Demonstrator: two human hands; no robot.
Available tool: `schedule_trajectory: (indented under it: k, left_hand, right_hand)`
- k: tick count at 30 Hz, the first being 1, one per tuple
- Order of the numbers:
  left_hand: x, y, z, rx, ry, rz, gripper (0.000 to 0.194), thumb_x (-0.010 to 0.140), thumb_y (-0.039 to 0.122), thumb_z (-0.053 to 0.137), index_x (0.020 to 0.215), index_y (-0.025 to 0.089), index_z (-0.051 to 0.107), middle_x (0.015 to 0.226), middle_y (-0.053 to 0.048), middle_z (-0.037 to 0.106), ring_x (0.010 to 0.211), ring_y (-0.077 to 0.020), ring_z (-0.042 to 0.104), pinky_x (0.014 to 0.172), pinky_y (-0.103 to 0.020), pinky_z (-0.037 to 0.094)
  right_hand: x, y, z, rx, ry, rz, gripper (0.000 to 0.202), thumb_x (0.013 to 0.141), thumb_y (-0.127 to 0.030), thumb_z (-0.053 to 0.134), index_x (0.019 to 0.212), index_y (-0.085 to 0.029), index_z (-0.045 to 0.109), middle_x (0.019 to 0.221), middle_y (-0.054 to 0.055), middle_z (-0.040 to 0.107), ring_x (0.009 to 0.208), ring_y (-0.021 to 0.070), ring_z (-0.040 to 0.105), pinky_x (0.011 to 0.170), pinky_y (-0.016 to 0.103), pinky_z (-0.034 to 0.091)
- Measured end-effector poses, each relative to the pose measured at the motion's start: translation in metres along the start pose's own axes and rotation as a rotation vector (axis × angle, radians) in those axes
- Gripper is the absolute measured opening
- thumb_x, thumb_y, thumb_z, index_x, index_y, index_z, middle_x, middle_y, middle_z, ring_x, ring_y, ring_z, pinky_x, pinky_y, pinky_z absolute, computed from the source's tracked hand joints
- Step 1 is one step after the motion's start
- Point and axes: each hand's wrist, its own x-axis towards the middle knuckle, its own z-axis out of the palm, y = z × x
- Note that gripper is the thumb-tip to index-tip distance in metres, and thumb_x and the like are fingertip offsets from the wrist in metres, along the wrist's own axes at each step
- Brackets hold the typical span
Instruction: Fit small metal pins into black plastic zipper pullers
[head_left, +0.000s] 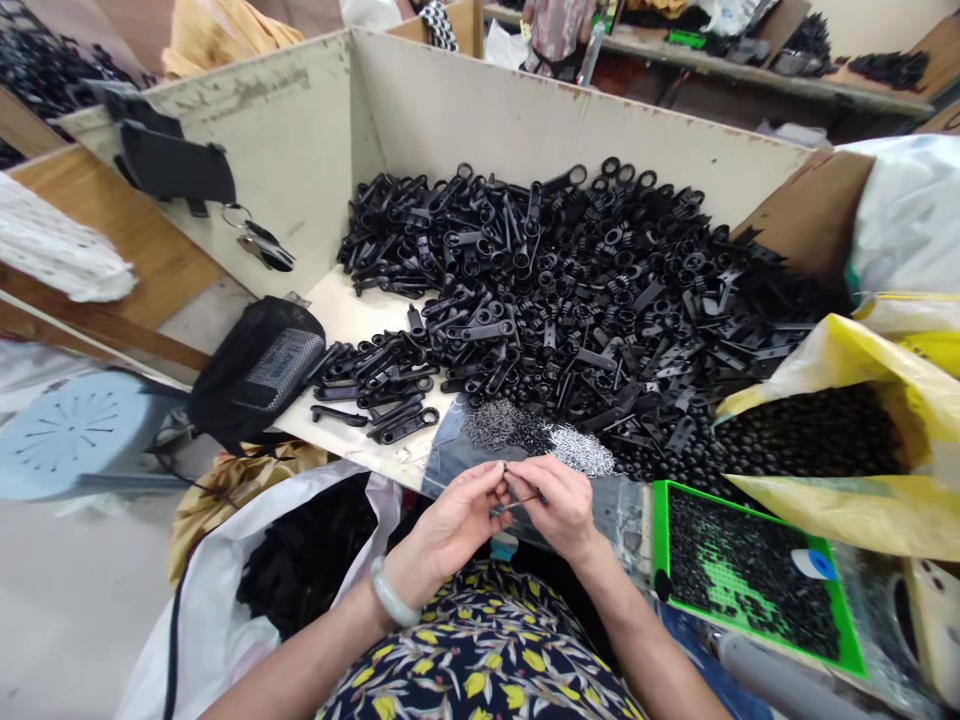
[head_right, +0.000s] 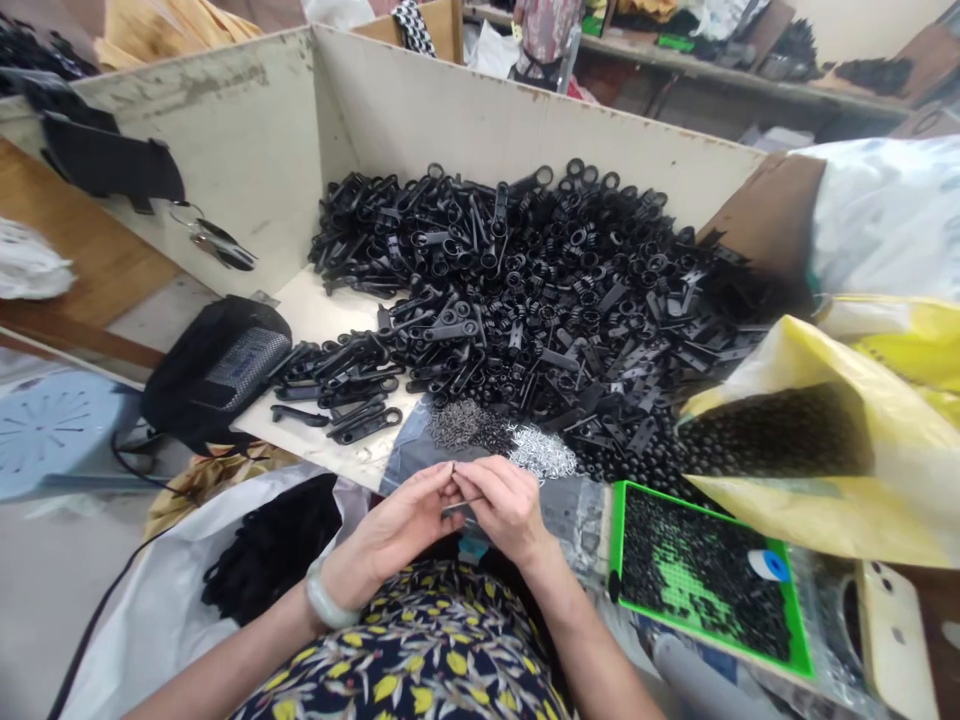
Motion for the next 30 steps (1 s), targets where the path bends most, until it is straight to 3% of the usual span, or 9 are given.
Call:
schedule_trajectory:
  k: [4, 10, 15, 20, 27, 30]
  left_hand:
    - [-0.004, 0.003, -0.002, 0.179, 0.03, 0.088, 0.023, 0.073, 0.029, 0.091, 0.086, 0.016, 0.077, 0.081, -0.002, 0.067, 0.074, -0.0119, 0.059, 0.071, -0.025, 0.047]
    - [-0.007, 0.004, -0.003, 0.339, -0.044, 0.229, 0.023, 0.082, 0.035, 0.084, 0.088, 0.013, 0.08, 0.077, -0.004, 0.071, 0.072, -0.0108, 0.059, 0.073, -0.023, 0.047]
    - [-0.007, 0.003, -0.002, 0.367, -0.004, 0.264, 0.026, 0.08, 0.037, 0.085, 0.087, 0.013, 0.081, 0.079, -0.007, 0.074, 0.073, -0.0125, 0.061, 0.074, -0.023, 0.049]
    - [-0.007, -0.002, 0.0, 0.373, 0.046, 0.322, 0.023, 0.078, 0.037, 0.086, 0.084, 0.015, 0.081, 0.077, -0.006, 0.074, 0.072, -0.0138, 0.061, 0.072, -0.025, 0.049]
    - [-0.004, 0.002, -0.007, 0.67, 0.082, 0.448, 0.015, 0.084, 0.031, 0.078, 0.079, 0.017, 0.081, 0.078, -0.005, 0.074, 0.077, -0.0177, 0.062, 0.077, -0.028, 0.048]
    - [-0.003, 0.001, -0.003, 0.554, 0.1, 0.416, 0.013, 0.082, 0.027, 0.077, 0.073, 0.017, 0.078, 0.074, -0.003, 0.072, 0.074, -0.0162, 0.06, 0.074, -0.027, 0.045]
  right_hand:
    - [0.001, -0.004, -0.006, -0.048, -0.037, -0.003, 0.023, 0.093, -0.008, 0.068, 0.111, -0.021, 0.073, 0.089, 0.006, 0.075, 0.077, 0.0166, 0.069, 0.069, 0.028, 0.056]
    - [0.006, -0.013, -0.008, 0.261, -0.029, 0.365, 0.012, 0.095, -0.018, 0.067, 0.099, -0.022, 0.078, 0.083, 0.003, 0.071, 0.069, 0.0141, 0.063, 0.058, 0.027, 0.049]
    - [0.004, -0.015, -0.004, 0.321, 0.003, 0.46, 0.011, 0.094, -0.022, 0.07, 0.097, -0.022, 0.08, 0.083, 0.004, 0.072, 0.066, 0.0139, 0.061, 0.055, 0.026, 0.047]
    - [0.001, -0.014, 0.0, 0.276, 0.015, 0.414, 0.01, 0.093, -0.02, 0.071, 0.097, -0.022, 0.08, 0.083, 0.003, 0.072, 0.065, 0.013, 0.061, 0.054, 0.025, 0.048]
    - [-0.002, -0.01, -0.004, 0.07, -0.111, 0.173, 0.017, 0.098, -0.016, 0.064, 0.107, -0.023, 0.077, 0.085, 0.004, 0.073, 0.072, 0.0145, 0.067, 0.063, 0.027, 0.053]
    - [-0.003, -0.009, -0.004, 0.062, -0.11, 0.149, 0.019, 0.098, -0.016, 0.063, 0.11, -0.022, 0.076, 0.085, 0.004, 0.074, 0.072, 0.0144, 0.067, 0.063, 0.027, 0.053]
